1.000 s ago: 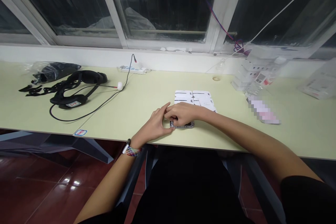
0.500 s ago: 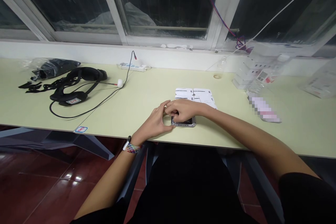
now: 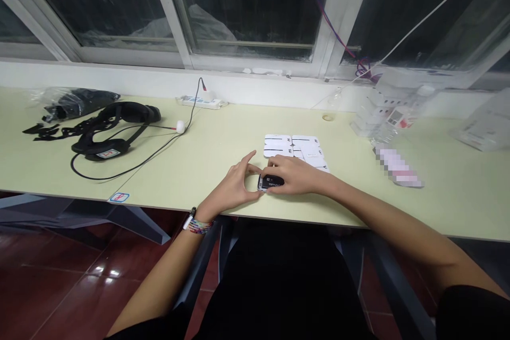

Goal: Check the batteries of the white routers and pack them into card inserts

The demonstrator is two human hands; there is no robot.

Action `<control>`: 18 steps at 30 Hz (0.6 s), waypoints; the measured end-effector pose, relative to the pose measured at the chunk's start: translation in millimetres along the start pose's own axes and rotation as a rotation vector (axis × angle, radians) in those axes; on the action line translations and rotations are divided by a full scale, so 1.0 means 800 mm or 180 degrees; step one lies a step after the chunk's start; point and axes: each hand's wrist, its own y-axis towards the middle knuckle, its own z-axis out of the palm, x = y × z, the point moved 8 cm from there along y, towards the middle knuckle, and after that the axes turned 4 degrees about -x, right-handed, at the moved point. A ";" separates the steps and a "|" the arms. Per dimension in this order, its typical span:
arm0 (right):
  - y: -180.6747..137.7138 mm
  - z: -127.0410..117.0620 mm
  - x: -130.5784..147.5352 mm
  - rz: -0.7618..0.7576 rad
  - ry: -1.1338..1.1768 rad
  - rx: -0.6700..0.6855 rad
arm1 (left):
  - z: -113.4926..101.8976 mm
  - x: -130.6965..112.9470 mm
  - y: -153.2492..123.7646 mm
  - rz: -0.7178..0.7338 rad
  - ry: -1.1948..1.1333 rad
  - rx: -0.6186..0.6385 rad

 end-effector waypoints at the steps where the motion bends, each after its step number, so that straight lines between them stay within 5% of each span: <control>1: 0.000 0.001 0.001 0.0030 0.0003 -0.0033 | 0.000 0.000 0.000 -0.0003 0.0001 0.0007; 8: -0.007 -0.039 0.001 0.0440 0.0275 -0.0292 | 0.001 -0.001 0.000 0.0028 -0.0007 0.0027; 13: -0.066 -0.075 -0.018 0.0856 0.0444 -0.0681 | 0.002 0.004 0.000 0.0051 0.0066 0.0018; 18: -0.119 -0.067 -0.048 0.1101 0.0547 -0.0808 | 0.001 0.008 -0.001 0.0104 0.0134 0.0014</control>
